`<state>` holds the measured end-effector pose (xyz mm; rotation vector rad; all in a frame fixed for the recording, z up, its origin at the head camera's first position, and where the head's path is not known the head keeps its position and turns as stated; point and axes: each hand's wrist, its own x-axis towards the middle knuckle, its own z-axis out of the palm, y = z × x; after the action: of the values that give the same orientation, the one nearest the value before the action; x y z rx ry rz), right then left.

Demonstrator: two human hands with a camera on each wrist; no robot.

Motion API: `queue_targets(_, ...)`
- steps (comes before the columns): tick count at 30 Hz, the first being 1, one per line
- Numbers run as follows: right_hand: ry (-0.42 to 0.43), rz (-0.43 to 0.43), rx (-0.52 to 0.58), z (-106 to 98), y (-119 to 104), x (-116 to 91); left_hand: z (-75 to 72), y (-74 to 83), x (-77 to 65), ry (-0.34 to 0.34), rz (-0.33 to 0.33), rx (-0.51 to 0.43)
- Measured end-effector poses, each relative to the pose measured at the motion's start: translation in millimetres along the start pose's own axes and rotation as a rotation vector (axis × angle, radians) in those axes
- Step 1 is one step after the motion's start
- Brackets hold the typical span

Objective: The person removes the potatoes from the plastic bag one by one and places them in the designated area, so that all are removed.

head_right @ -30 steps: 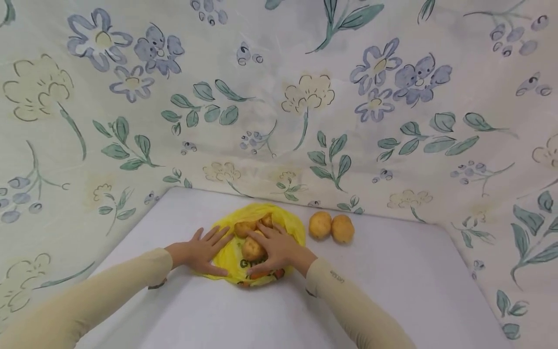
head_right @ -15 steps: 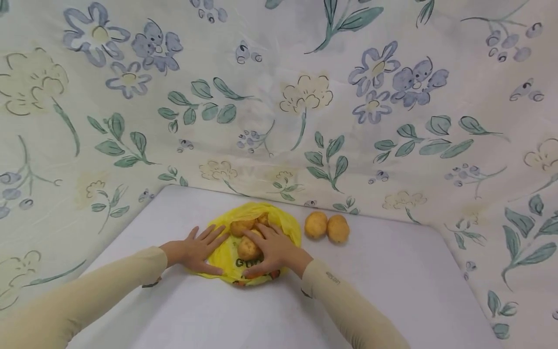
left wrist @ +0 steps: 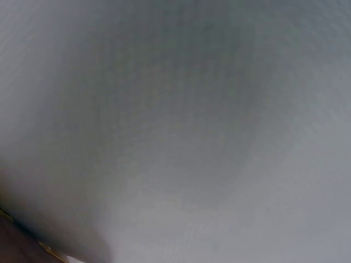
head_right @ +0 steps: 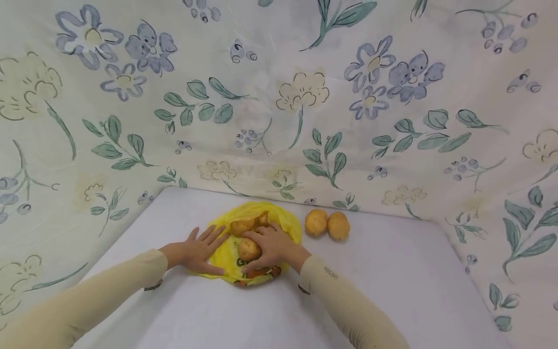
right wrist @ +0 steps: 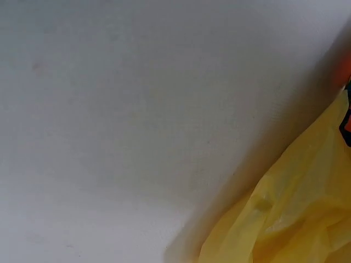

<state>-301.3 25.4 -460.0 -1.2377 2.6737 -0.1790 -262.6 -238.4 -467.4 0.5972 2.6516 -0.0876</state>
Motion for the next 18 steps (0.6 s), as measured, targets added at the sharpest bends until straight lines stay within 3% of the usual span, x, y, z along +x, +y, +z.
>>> queue_targets(18,0.026,-0.021,-0.025,3.8,-8.6,3.2,-0.3,2.4,-2.5,-0.014,-0.034,-0.003)
